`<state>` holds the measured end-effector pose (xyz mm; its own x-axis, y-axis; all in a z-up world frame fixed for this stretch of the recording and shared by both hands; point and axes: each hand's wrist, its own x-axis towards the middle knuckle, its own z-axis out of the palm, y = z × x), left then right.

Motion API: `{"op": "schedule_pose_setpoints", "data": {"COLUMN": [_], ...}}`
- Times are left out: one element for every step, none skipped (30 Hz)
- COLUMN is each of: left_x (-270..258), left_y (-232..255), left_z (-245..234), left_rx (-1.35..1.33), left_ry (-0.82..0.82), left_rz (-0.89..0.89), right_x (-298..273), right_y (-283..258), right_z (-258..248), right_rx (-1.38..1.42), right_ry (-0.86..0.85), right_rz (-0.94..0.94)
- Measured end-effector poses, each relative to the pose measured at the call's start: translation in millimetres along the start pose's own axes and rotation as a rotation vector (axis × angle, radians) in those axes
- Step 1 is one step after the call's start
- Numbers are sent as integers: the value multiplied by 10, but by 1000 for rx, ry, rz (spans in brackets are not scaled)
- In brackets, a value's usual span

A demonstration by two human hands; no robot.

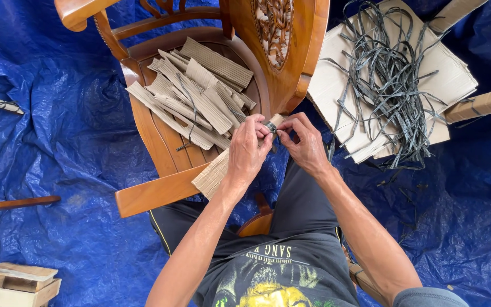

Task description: Wrapping a wooden chair with protective cardboard and securing it with ties.

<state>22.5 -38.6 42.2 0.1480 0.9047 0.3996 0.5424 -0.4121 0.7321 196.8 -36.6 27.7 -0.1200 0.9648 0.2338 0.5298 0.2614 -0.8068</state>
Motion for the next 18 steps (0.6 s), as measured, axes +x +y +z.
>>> {"op": "schedule_pose_setpoints", "data": {"left_x": [2, 4, 3, 0, 8, 17, 19, 20, 22, 33, 44, 54, 37, 20, 10, 18, 27, 36], "left_y": [-29, -57, -84, -92, -105, -116, -109, -102, -97, -88, -76, -64, -72, -80, -87, -69, -50, -33], "left_z": [11, 23, 34, 41, 46, 51, 44, 36, 26, -12, -45, -77, -69, -62, -57, -72, -78, -83], "left_rx": [0, -49, -97, -97, -86, -75, -74, -94, -113, -113, -163, -214, -213, -202, -191, -191, -163, -136], "left_ry": [0, -30, -60, -60, -46, -32, -32, -49, -66, -66, -101, -135, -136, -134, -132, -134, -122, -111], "left_rz": [-1, -62, -125, -127, -108, -89, -88, -107, -125, -123, -144, -164, -163, -164, -163, -161, -120, -79], "right_x": [-4, -8, -13, -22, -21, -20, -24, -29, -34, -35, -38, -42, -53, -65, -69, -72, -75, -77], "right_y": [6, 12, 18, 22, 27, 30, 32, 33, 34, 28, 24, 21, 36, 50, 60, 59, 65, 71], "right_z": [5, 10, 14, 17, 20, 22, 26, 30, 37, 34, 27, 18, 26, 34, 39, 48, 52, 55], "right_rx": [0, 9, 20, 21, 27, 33, 33, 31, 29, 29, 18, 6, 7, 2, -4, -4, -1, 1], "right_ry": [-1, 0, 0, -1, 2, 4, 5, 12, 20, 22, 22, 23, 24, 33, 43, 46, 55, 64], "right_rz": [0, 0, 0, 1, -11, -23, -23, -15, -8, -9, -24, -39, -39, -45, -51, -51, -70, -89]}}
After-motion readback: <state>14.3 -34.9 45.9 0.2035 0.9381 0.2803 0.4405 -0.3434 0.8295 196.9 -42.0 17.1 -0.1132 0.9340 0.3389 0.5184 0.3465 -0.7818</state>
